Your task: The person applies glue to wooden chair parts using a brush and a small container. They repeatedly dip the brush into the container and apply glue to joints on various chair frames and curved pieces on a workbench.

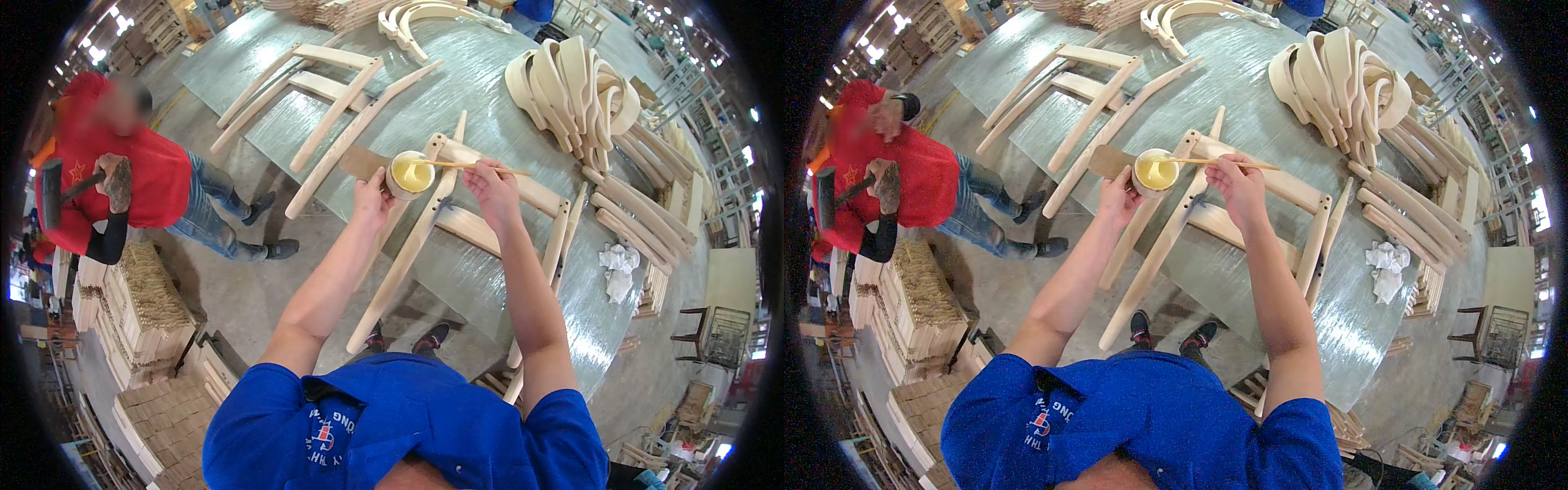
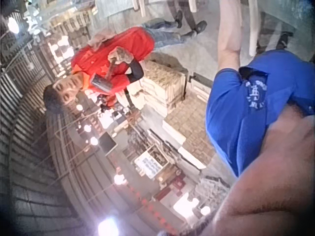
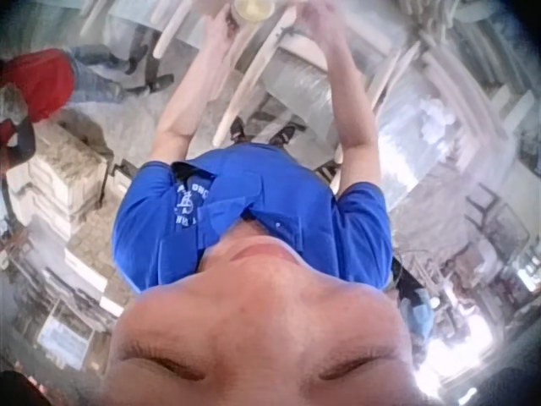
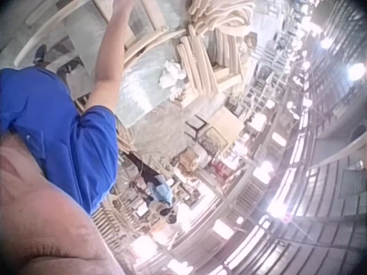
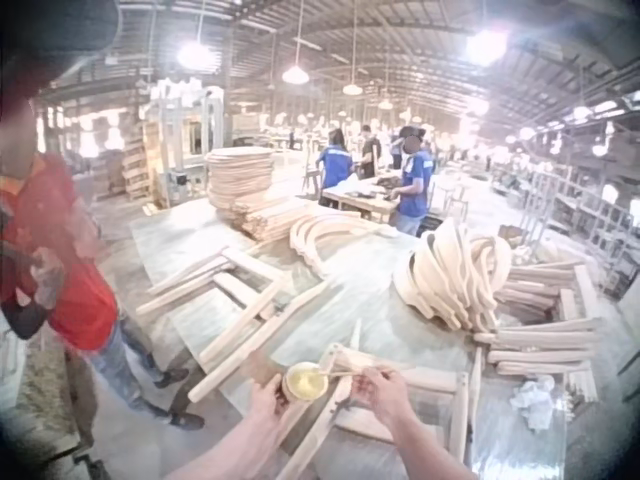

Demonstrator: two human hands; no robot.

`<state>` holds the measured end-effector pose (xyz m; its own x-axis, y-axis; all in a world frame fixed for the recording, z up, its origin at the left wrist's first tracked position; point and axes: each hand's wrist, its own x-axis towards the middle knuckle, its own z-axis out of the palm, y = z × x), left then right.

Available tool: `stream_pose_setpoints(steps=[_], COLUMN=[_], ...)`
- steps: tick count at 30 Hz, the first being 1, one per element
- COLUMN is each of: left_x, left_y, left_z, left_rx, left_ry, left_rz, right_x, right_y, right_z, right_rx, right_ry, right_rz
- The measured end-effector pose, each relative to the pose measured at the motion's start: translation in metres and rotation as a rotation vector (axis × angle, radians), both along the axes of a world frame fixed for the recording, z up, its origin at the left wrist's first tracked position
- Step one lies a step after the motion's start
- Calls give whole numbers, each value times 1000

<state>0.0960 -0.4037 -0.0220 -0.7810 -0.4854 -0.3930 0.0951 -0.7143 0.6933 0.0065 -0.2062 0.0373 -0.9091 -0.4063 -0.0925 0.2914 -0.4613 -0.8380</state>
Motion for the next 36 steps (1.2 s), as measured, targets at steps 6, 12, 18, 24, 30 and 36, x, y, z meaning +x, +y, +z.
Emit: stream_pose_setpoints(steps=[6,12,18,24,30,36], left_x=[-9,-13,-1,40,63,64], left_y=[26,40,20,-14,-31,-28], left_z=[0,-9,-30,-45,-53,-51], left_rx=[86,78,15,56,37,45], left_ry=[21,1,-96,-110,-108,-97], left_rz=[-33,-112,14,79,82,92], right_x=[-3,3,-9,0,7,4], right_y=[26,29,45,34,13,8], right_z=[-22,-39,-12,-23,-23,-33], right_rx=[87,46,226,766,828,906], right_ry=[-119,-282,223,665,736,846], right_rz=[-102,-155,-187,-40,29,72])
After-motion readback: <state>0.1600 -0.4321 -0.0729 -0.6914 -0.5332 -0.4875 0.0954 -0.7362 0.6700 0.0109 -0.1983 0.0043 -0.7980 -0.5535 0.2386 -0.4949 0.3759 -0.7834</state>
